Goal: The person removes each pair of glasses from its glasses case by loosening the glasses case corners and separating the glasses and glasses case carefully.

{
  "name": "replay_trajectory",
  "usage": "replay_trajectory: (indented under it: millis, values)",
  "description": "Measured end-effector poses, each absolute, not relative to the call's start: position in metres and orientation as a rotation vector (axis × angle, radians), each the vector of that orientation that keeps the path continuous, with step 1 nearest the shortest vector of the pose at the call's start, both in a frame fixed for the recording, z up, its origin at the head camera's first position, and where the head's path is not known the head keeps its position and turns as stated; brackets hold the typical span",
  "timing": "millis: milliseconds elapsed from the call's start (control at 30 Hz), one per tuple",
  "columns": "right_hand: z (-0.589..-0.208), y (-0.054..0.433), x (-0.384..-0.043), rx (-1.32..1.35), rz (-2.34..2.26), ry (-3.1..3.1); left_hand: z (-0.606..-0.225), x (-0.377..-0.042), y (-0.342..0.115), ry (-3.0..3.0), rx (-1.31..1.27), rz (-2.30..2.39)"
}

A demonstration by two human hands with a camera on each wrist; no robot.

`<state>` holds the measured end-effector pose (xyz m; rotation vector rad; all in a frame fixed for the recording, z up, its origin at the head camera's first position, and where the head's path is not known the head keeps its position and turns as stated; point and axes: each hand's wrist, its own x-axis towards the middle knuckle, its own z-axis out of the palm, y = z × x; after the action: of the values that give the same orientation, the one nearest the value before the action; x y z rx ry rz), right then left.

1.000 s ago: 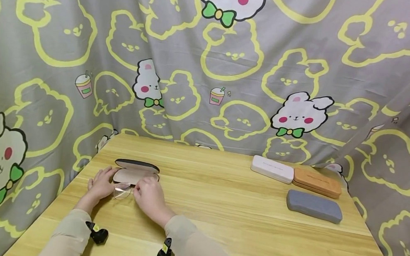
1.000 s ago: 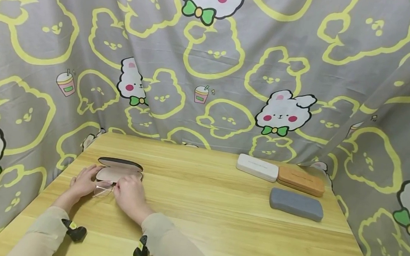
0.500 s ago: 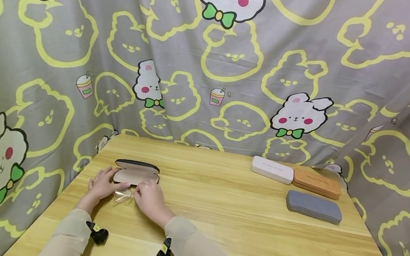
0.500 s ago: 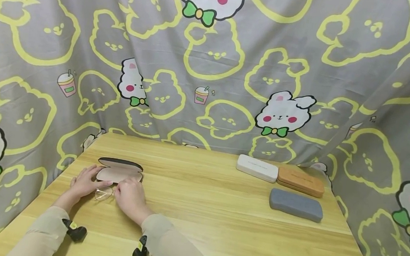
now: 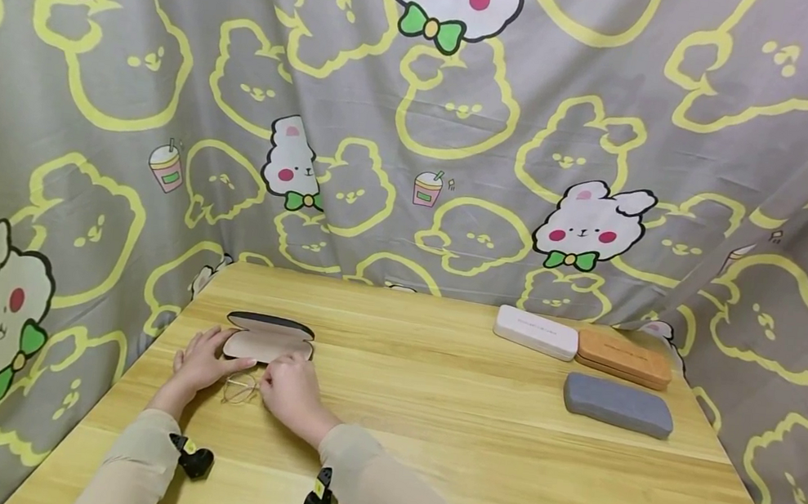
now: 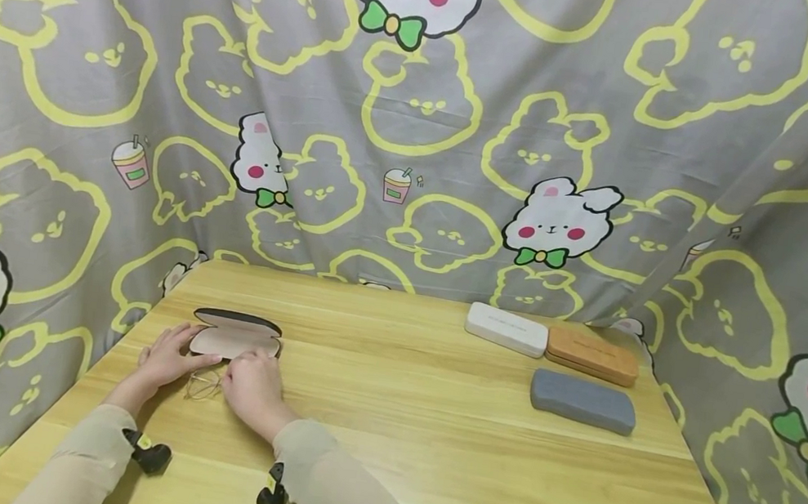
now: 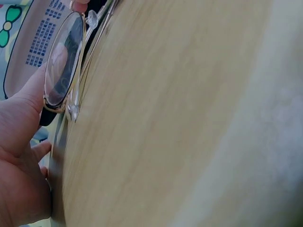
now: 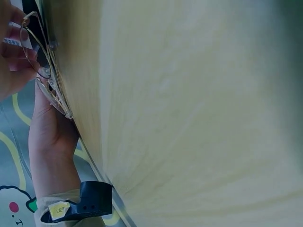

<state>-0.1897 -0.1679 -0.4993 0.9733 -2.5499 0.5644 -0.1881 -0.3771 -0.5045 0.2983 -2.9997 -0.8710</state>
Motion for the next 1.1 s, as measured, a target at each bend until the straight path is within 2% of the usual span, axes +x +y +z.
replay_trajectory:
  millis: [367, 1100]
  values:
    - [-0.4956, -0.1746, -0.1857, 0.948, 0.371, -2.572, -0.5046, -0.1886, -0.3758, -2.989, 0.329, -0.892]
    - [-0.4920, -0.1775, -0.1866, 0.943, 0.387, -2.599, -0.5048, -0.1891, -0.3757, -2.981, 0.328, -0.901]
